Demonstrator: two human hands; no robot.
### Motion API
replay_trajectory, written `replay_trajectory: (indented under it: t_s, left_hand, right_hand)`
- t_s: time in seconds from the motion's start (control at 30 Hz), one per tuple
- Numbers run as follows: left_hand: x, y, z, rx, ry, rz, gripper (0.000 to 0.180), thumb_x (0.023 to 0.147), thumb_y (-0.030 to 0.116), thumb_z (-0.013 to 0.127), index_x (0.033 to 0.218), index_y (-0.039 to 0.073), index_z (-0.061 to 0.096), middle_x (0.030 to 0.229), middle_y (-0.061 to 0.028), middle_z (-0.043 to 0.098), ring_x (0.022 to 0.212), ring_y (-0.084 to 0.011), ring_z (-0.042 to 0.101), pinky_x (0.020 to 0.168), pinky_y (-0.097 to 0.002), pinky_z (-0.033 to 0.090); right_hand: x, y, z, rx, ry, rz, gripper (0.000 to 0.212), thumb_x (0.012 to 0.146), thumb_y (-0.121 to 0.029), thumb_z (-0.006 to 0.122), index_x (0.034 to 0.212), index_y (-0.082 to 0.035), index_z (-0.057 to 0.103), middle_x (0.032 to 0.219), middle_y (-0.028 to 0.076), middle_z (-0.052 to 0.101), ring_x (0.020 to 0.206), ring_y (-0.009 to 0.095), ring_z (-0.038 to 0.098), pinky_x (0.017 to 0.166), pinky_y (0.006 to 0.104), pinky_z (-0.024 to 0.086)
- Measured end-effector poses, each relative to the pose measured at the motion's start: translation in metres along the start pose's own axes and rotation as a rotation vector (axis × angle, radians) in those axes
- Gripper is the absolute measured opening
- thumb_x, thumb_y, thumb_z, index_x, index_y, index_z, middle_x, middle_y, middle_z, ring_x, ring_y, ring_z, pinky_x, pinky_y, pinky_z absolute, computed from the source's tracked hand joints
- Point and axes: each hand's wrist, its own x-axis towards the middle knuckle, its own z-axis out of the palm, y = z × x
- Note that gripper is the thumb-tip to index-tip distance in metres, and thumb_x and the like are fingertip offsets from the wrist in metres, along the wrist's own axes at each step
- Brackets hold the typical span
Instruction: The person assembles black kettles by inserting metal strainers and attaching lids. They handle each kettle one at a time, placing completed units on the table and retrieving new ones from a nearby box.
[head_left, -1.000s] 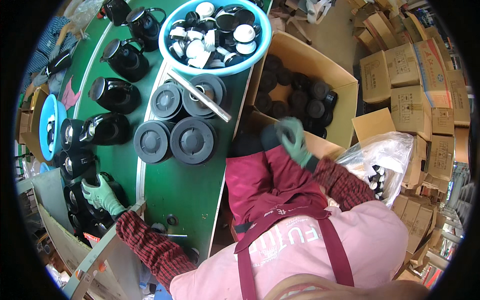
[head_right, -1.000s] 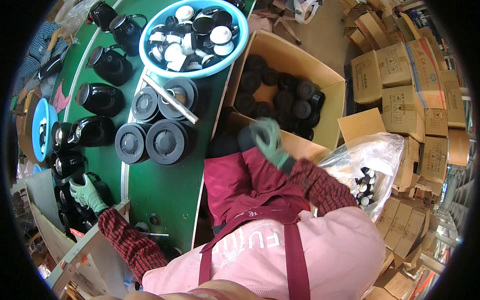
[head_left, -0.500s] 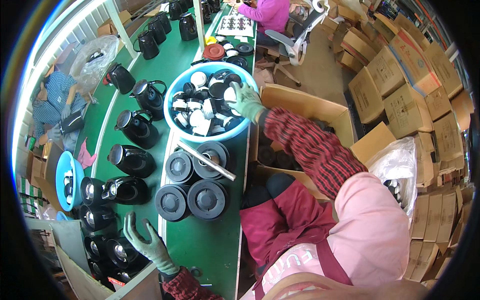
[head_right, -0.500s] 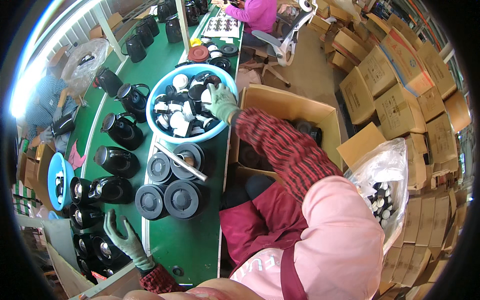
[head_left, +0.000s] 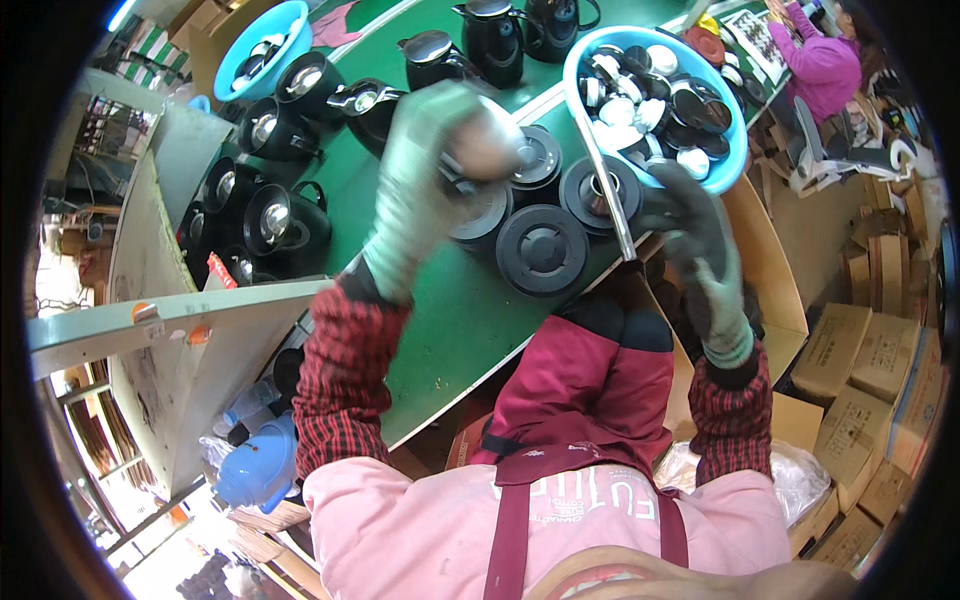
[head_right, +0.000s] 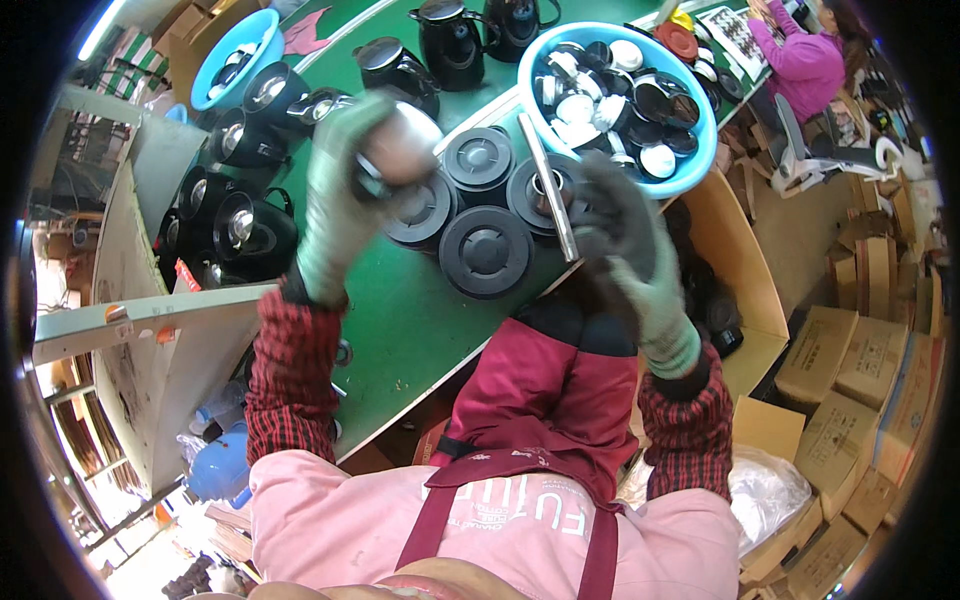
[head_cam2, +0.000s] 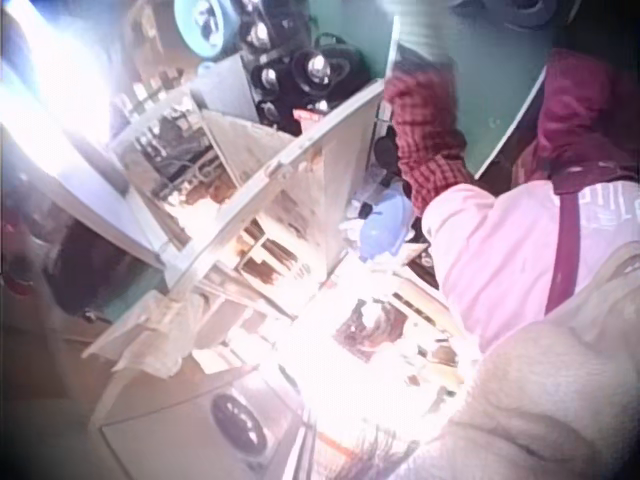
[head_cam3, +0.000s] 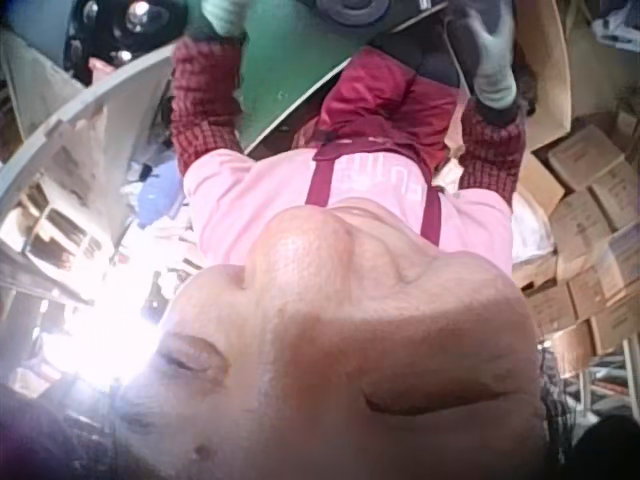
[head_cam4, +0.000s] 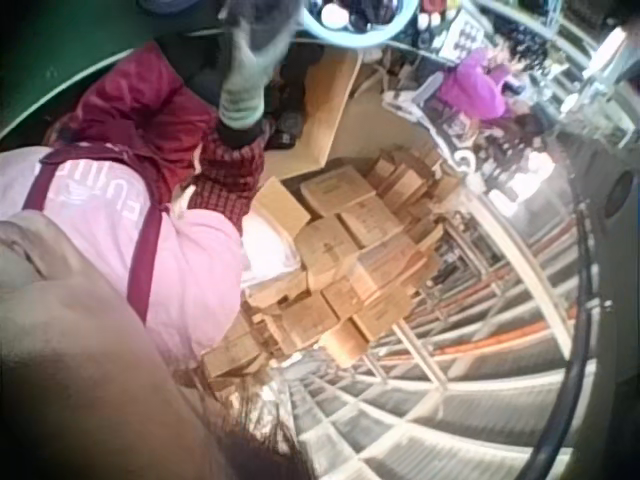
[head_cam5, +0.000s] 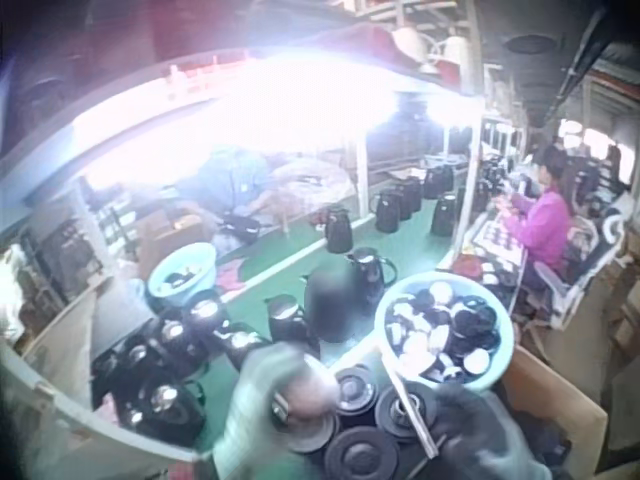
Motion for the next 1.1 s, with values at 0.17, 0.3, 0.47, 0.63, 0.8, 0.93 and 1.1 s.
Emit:
replay_trajectory:
  t_s: [0.17, 0.3, 0.47, 0.63, 0.8, 0.93, 1.1]
  left_hand:
    - [0.021, -0.179, -0.027, 0.328, 0.4, -0.443, 0.085, 0.074, 0.041, 0.093, 0.14, 0.006, 0.053, 0.133, -0.0166, 0.053, 0.115, -0.0321, 0.064, 0.099, -0.0435, 0.054]
    - [0.0, -0.234, -0.019, 0.618, 0.15, -0.524, 0.093, 0.071, 0.047, 0.093, 0.145, 0.009, 0.051, 0.136, -0.0188, 0.051, 0.115, -0.0324, 0.066, 0.097, -0.0445, 0.057]
    - [-0.022, -0.202, -0.033, 0.715, 0.336, -0.567, 0.127, 0.066, 0.071, 0.085, 0.16, 0.01, 0.024, 0.155, -0.0224, 0.034, 0.148, -0.0456, 0.028, 0.116, -0.0634, 0.028]
    - [-0.12, -0.162, -0.08, 1.222, 0.134, -0.937, 0.103, 0.071, 0.058, 0.083, 0.152, 0.011, 0.039, 0.144, -0.0201, 0.049, 0.133, -0.0418, 0.048, 0.105, -0.0614, 0.038]
    - [-0.176, -0.163, -0.1, 1.289, -0.106, -0.81, 0.05, 0.085, 0.028, 0.075, 0.132, 0.013, 0.062, 0.132, -0.0133, 0.062, 0.126, -0.0398, 0.056, 0.096, -0.0604, 0.046]
    - [-0.166, -0.11, -0.1, 1.048, -0.145, -0.458, 0.047, 0.078, 0.019, 0.078, 0.124, 0.011, 0.067, 0.114, -0.0144, 0.069, 0.11, -0.0333, 0.065, 0.094, -0.0447, 0.052]
    - [-0.155, 0.037, -0.112, 0.661, -0.316, -0.225, 0.055, 0.08, 0.01, 0.079, 0.133, 0.011, 0.064, 0.134, -0.0151, 0.064, 0.122, -0.0391, 0.058, 0.106, -0.0519, 0.045]
  right_hand:
    - [-0.064, 0.026, -0.057, -0.141, 0.451, 0.041, 0.042, 0.11, -0.028, 0.052, 0.144, -0.002, 0.055, 0.13, 0.009, 0.066, 0.115, 0.017, 0.065, 0.097, 0.03, 0.051]
    - [-0.111, 0.049, -0.073, -0.164, 0.499, 0.253, 0.039, 0.109, -0.026, 0.056, 0.141, -0.004, 0.058, 0.128, 0.008, 0.067, 0.109, 0.015, 0.065, 0.095, 0.0287, 0.051]
    - [-0.137, 0.059, -0.079, -0.211, 0.558, 0.299, 0.037, 0.108, -0.024, 0.057, 0.139, -0.003, 0.06, 0.126, 0.008, 0.068, 0.111, 0.016, 0.066, 0.094, 0.0291, 0.052]
    - [-0.143, 0.074, -0.073, -0.254, 0.524, 0.289, 0.036, 0.108, -0.021, 0.056, 0.138, -0.002, 0.06, 0.127, 0.008, 0.068, 0.112, 0.017, 0.066, 0.094, 0.0294, 0.053]
    - [-0.143, 0.085, -0.045, -0.146, 0.36, 0.248, 0.03, 0.105, -0.011, 0.06, 0.134, 0.0, 0.062, 0.126, 0.008, 0.068, 0.113, 0.016, 0.065, 0.098, 0.0298, 0.051]
    - [-0.148, 0.074, -0.014, -0.231, 0.275, 0.078, 0.025, 0.101, 0.001, 0.057, 0.125, 0.001, 0.065, 0.125, 0.01, 0.068, 0.118, 0.018, 0.063, 0.106, 0.0305, 0.046]
    - [-0.151, 0.059, 0.046, -0.073, 0.142, -0.04, 0.032, 0.096, -0.007, 0.065, 0.128, -0.002, 0.064, 0.126, 0.012, 0.068, 0.118, 0.023, 0.065, 0.103, 0.0371, 0.05]
